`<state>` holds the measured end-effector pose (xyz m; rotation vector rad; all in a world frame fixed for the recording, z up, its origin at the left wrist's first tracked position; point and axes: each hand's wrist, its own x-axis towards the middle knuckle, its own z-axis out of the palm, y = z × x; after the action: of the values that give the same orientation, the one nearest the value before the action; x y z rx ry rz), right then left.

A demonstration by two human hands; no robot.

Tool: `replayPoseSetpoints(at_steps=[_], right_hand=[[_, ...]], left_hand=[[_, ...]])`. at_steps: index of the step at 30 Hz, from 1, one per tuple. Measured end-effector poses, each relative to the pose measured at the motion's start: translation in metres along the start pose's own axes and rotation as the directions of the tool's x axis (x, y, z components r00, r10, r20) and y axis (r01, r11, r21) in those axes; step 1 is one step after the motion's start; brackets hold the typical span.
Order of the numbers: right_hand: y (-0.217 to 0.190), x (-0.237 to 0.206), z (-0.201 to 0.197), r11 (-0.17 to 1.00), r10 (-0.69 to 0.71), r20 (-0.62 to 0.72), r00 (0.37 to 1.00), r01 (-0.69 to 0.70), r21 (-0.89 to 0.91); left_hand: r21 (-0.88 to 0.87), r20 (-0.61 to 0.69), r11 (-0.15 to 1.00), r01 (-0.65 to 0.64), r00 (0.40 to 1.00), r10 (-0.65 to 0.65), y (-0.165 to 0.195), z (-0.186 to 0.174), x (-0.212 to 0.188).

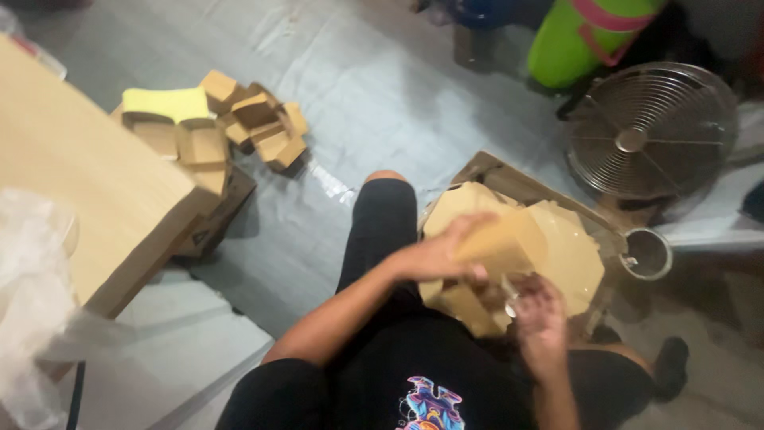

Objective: The person sits on the floor and folds flat kraft paper takeout box blanks into open food boxes by hand, creasing the sides and tucking the tabs, then sets each finished box on a growing pile beside them.

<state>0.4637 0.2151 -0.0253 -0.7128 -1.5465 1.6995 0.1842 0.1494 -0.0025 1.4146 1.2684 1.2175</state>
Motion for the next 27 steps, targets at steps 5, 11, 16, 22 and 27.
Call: replayPoseSetpoints(at_steps=[5,11,16,22,27], right_hand=[[-0.009,0.022,-0.005,0.994,-0.107,-0.052,0.993,0.107,-0.007],[0.015,0.051,0.009,0.412,0.202,0.06,0.978,-0.029,-0.911],[0.039,0.059,0.039,0.077,0.304,0.161,0.939,0.144,-0.987],[0.036,0.049,0.032,0.071,0.172,0.06,0.983,0.049,-0.996],[0.023,0.041,0.026,0.069,0.08,-0.116,0.99,-0.121,-0.99]], left_hand=[[-0.028,-0.725,0.998,-0.063,0.688,0.023,-0.031,-0.089,-0.053],[0.4,-0.915,0.754,0.521,0.182,0.36,-0.012,-0.137,-0.089],[0.522,-0.661,0.745,0.415,0.749,0.046,-0.006,-0.066,-0.035],[0.811,-0.241,0.515,0.277,0.961,-0.138,-0.032,0.025,0.003],[0.795,-0.189,0.487,0.362,0.91,-0.368,-0.049,0.035,0.015]])
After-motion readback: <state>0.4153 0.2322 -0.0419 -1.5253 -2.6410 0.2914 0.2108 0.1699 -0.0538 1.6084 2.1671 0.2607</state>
